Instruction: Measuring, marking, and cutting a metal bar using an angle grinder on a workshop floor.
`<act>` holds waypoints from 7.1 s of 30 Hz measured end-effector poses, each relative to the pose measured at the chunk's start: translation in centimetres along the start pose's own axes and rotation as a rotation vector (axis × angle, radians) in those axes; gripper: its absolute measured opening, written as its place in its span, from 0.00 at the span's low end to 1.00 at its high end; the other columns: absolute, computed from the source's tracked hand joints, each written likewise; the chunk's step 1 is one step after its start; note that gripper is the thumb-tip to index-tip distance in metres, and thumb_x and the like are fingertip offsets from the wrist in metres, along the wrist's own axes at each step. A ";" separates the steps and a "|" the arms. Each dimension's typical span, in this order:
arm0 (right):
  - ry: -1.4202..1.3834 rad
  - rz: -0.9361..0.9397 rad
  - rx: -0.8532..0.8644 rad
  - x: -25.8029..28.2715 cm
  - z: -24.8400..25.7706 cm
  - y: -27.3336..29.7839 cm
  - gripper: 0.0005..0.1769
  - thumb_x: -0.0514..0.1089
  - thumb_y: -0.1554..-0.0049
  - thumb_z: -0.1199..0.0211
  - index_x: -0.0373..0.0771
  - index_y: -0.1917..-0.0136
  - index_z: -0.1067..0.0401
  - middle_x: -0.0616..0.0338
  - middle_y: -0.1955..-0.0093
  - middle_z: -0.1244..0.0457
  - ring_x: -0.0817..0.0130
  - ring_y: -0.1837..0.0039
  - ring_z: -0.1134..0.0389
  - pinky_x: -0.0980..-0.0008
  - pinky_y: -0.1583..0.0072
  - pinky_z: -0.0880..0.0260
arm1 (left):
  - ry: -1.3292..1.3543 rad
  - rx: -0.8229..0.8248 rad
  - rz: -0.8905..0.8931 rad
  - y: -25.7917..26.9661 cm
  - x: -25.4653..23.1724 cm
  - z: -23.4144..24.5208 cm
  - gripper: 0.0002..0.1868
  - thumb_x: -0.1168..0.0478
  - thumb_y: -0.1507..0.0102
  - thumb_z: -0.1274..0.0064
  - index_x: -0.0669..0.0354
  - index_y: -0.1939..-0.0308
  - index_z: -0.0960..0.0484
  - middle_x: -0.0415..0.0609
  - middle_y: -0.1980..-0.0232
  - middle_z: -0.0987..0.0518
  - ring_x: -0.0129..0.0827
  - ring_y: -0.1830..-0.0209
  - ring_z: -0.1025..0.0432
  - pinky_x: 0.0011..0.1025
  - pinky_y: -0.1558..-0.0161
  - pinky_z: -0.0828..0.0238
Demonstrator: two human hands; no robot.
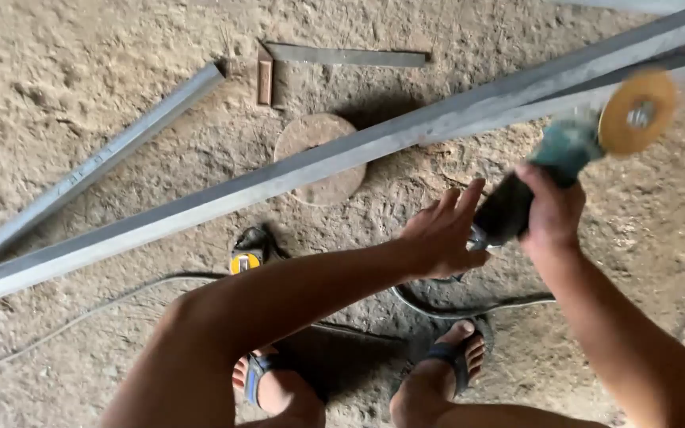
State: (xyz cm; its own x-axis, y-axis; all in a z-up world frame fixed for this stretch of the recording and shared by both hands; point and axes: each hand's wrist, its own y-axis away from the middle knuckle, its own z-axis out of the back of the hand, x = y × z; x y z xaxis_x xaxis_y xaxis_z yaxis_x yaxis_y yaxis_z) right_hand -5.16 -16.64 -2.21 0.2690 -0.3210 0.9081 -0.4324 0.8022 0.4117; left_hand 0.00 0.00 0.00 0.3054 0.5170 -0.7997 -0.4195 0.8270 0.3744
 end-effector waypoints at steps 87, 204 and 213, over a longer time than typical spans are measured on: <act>0.801 0.145 0.571 1.2 -2.7 -1.3 0.27 0.36 0.64 0.27 0.36 0.50 0.31 0.50 0.57 0.38 0.54 0.52 0.35 0.56 0.49 0.36 | -0.717 -0.306 0.448 17.4 31.5 11.9 0.29 0.51 0.47 0.31 0.49 0.46 0.27 0.45 0.56 0.20 0.43 0.51 0.20 0.44 0.45 0.24; 0.923 -0.107 0.596 9.5 -5.6 0.6 0.36 0.41 0.53 0.26 0.28 0.35 0.35 0.33 0.41 0.37 0.28 0.34 0.37 0.27 0.37 0.36 | -0.459 0.020 0.529 15.4 27.6 15.5 0.24 0.57 0.40 0.50 0.45 0.38 0.25 0.53 0.45 0.16 0.58 0.42 0.22 0.52 0.39 0.26; 0.930 -0.101 0.647 9.8 -5.7 -0.6 0.29 0.37 0.56 0.26 0.29 0.43 0.33 0.37 0.48 0.36 0.34 0.40 0.33 0.34 0.44 0.36 | -0.460 0.031 0.561 15.7 25.2 16.5 0.25 0.57 0.40 0.50 0.46 0.38 0.25 0.57 0.47 0.16 0.62 0.44 0.22 0.53 0.40 0.27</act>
State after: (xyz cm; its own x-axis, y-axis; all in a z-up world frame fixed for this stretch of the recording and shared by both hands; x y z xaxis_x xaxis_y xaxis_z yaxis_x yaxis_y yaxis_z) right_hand 2.65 -17.43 5.98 0.7457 0.3453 0.5699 -0.6628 0.2964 0.6877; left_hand 15.25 29.62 -6.49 0.3829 0.9002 -0.2077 -0.5958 0.4124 0.6891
